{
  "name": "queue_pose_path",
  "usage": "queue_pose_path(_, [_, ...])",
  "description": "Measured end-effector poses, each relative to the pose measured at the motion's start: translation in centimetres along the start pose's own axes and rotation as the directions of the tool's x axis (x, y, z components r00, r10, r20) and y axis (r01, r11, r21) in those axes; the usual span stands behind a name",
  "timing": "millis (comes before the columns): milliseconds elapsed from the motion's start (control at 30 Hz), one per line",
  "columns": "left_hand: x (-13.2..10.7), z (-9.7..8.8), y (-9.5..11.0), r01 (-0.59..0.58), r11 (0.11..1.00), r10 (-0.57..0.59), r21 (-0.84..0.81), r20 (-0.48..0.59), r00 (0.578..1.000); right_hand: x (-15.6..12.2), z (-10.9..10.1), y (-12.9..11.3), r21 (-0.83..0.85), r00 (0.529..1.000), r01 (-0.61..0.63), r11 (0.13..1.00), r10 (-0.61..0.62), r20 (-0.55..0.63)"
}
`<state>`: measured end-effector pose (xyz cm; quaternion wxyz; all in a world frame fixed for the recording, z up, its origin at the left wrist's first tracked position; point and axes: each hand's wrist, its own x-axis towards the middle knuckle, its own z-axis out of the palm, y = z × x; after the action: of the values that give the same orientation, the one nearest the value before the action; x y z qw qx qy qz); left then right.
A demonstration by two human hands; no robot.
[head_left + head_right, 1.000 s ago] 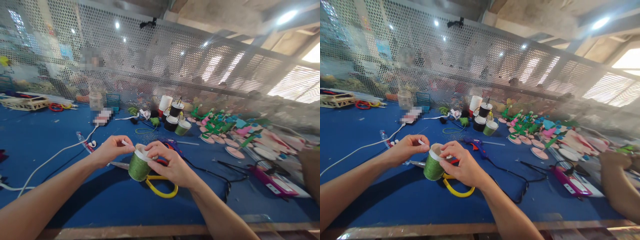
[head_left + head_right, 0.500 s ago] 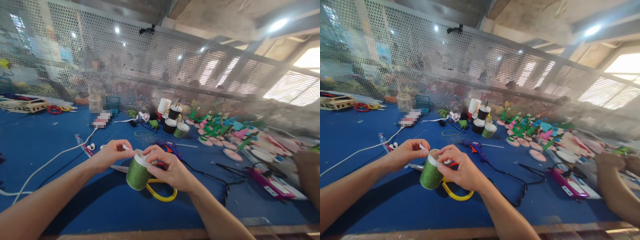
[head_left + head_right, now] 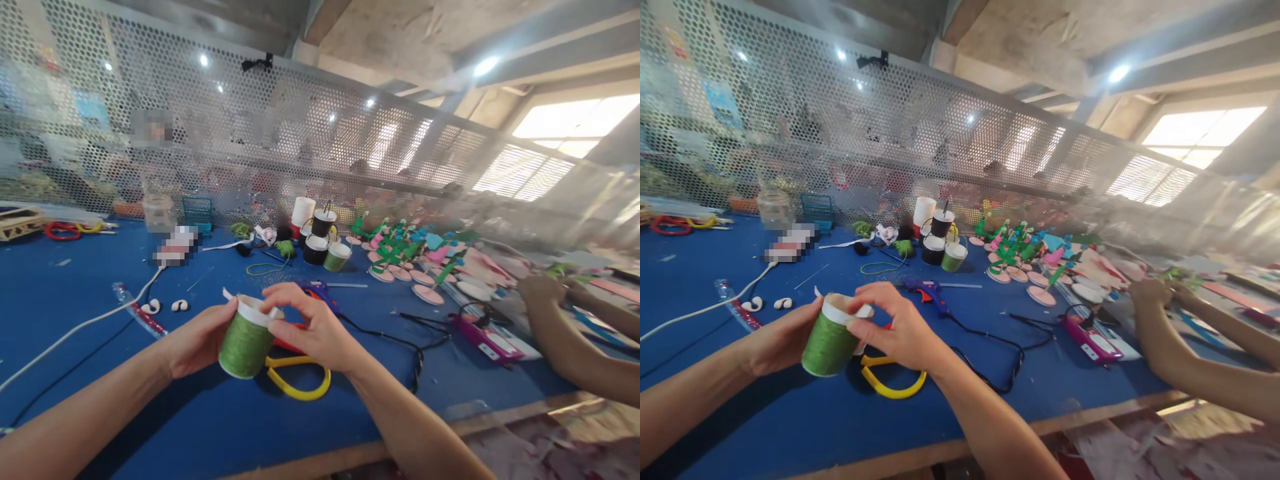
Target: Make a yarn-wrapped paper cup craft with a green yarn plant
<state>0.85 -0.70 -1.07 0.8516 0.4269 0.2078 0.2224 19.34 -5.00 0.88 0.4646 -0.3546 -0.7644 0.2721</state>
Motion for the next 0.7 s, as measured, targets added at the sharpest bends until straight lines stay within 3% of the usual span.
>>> queue_pose_path(67, [0.0,0.1,0.2,-0.021,1.0,0.023,0.019,-0.077,0.997,0.4,-0.8,0.9,-0.014,0.955,-0.052,0.999,0.046,-0.294])
queue_pose_path(133, [0.1,0.1,0.3,-0.047,0.998,0.053,0.047,-0.138,0.989,0.8,-1.7,1.7,0.074,0.763,-0.09,0.993,0.117,-0.636])
queue_pose_path(167, [0.2,0.1,0.3,-0.061,0.996,0.071,0.066,-0.162,0.984,0.9,-2.0,2.0,0.115,0.676,-0.088,0.989,0.144,-0.723])
queue_pose_path(200, [0.2,0.1,0.3,-0.07,0.993,0.086,0.09,-0.182,0.98,0.9,-2.2,2.2,0.128,0.654,-0.1,0.987,0.163,-0.739])
queue_pose_path(233, [0.3,0.0,0.2,-0.075,0.99,0.097,0.117,-0.198,0.975,0.8,-2.2,2.1,0.109,0.686,-0.122,0.987,0.163,-0.709])
queue_pose_path(267, [0.3,0.0,0.1,-0.075,0.987,0.105,0.145,-0.212,0.972,0.7,-2.0,1.9,0.068,0.768,-0.152,0.986,0.161,-0.62])
queue_pose_path(300, [0.3,0.0,0.1,-0.073,0.982,0.111,0.171,-0.226,0.968,0.5,-1.6,1.5,0.008,0.867,-0.176,0.984,0.159,-0.473])
queue_pose_path(333, [0.4,0.0,0.0,-0.07,0.978,0.118,0.196,-0.242,0.963,0.3,-1.1,1.2,-0.057,0.936,-0.171,0.984,0.145,-0.321])
queue_pose_path(367, [0.4,0.0,0.0,-0.067,0.974,0.125,0.217,-0.261,0.957,0.1,-0.6,0.8,-0.115,0.971,-0.136,0.984,0.109,-0.214])
queue_pose_path(467, [0.3,0.1,0.0,-0.059,0.962,0.142,0.267,-0.305,0.942,-0.3,0.8,0.2,-0.201,0.996,-0.059,0.978,0.044,-0.077])
queue_pose_path(700, [0.3,0.3,-0.1,-0.071,0.911,0.209,0.406,-0.307,0.929,-0.4,1.6,0.8,-0.169,0.997,-0.074,0.983,0.071,-0.027])
